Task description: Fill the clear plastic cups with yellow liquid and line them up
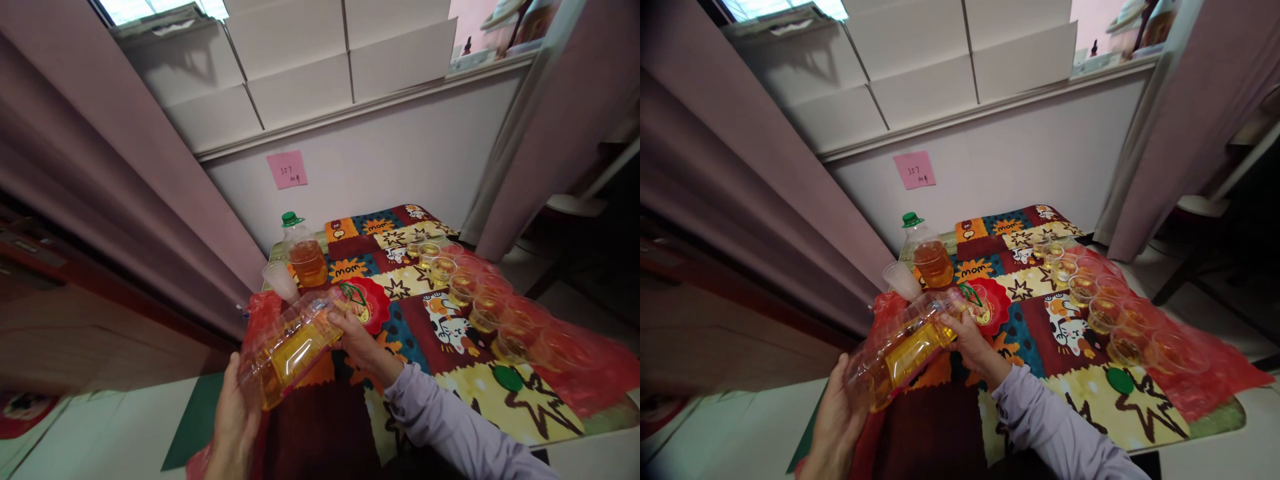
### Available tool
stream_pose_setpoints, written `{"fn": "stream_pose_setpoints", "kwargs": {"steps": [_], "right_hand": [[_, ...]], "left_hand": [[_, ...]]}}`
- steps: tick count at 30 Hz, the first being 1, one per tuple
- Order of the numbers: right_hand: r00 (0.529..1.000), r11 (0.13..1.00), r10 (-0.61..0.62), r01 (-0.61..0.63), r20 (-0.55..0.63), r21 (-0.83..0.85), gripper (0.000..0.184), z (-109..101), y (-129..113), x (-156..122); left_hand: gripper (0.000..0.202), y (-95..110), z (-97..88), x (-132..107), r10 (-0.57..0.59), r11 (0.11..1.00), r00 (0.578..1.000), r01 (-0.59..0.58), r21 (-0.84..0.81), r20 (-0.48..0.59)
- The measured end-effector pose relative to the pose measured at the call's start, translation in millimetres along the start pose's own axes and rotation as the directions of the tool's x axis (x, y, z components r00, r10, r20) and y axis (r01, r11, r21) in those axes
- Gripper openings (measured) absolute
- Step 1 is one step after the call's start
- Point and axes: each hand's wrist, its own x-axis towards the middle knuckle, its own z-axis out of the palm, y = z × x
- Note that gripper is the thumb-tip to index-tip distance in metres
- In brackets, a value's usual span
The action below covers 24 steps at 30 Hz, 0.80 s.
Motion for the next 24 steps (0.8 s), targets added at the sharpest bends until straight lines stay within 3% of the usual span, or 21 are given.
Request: {"fn": "stream_pose_setpoints", "kwargs": {"steps": [7, 24], "right_hand": [[0.999, 0.999, 0.035, -0.036, -0.015, -0.016, 0.077, 5.1, -3.8, -0.9], [0.999, 0.999, 0.039, -0.04, -0.019, -0.017, 0.072, 4.2, -4.6, -1.7]], "left_hand": [[0.035, 0.3, -3.3, 2.4, -0.004, 1.0, 1.0, 0.004, 0.027, -0.005], [0.041, 1.9, 2.1, -4.4, -0.012, 1.0, 1.0, 0.012, -0.006, -0.008]]}}
